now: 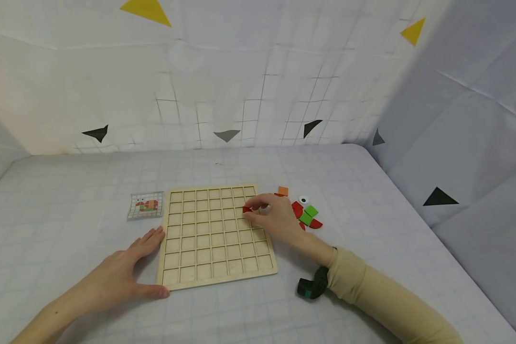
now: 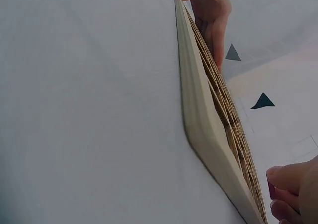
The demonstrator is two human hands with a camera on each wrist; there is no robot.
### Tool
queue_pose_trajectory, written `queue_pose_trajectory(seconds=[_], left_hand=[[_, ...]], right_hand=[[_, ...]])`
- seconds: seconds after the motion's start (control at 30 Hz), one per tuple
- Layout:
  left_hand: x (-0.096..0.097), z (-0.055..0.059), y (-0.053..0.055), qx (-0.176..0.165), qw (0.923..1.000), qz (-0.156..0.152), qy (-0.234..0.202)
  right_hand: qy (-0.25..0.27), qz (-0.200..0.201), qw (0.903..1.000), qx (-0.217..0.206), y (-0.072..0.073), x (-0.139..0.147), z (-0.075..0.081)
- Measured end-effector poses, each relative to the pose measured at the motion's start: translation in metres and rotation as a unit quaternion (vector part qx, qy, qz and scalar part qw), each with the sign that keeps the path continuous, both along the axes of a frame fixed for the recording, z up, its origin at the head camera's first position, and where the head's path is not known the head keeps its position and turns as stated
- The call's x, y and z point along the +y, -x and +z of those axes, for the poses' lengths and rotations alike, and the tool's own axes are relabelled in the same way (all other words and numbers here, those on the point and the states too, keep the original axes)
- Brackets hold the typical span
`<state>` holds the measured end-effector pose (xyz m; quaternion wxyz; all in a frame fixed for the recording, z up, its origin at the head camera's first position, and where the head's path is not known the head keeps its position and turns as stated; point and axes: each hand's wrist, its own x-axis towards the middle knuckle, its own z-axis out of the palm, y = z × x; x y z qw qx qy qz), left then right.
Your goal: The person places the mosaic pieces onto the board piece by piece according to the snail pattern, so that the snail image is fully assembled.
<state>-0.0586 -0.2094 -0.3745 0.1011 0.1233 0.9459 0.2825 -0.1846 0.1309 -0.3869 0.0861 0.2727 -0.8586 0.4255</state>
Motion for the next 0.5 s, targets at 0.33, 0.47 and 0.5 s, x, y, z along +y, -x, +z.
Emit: queue_pose_trajectory(seconds=[0.33,0.47,0.5], left_hand=[[-0.001,-0.002,0.000,0.007,0.9999,-0.005,-0.006],[-0.001,-0.002,-0.001,0.008,0.9999,-0.005,-0.005],[-0.001,-0.003,-0.001,0.008,0.9999,-0.005,-0.005]], right_hand=[[-0.009,0.018,0.9997,0.013,0.001,-0.006,-0.011],[-0.007,0.021,0.9992,0.034,0.003,-0.005,-0.014],[-0.008,0.023,0.9988,0.041,0.003,-0.005,-0.014]])
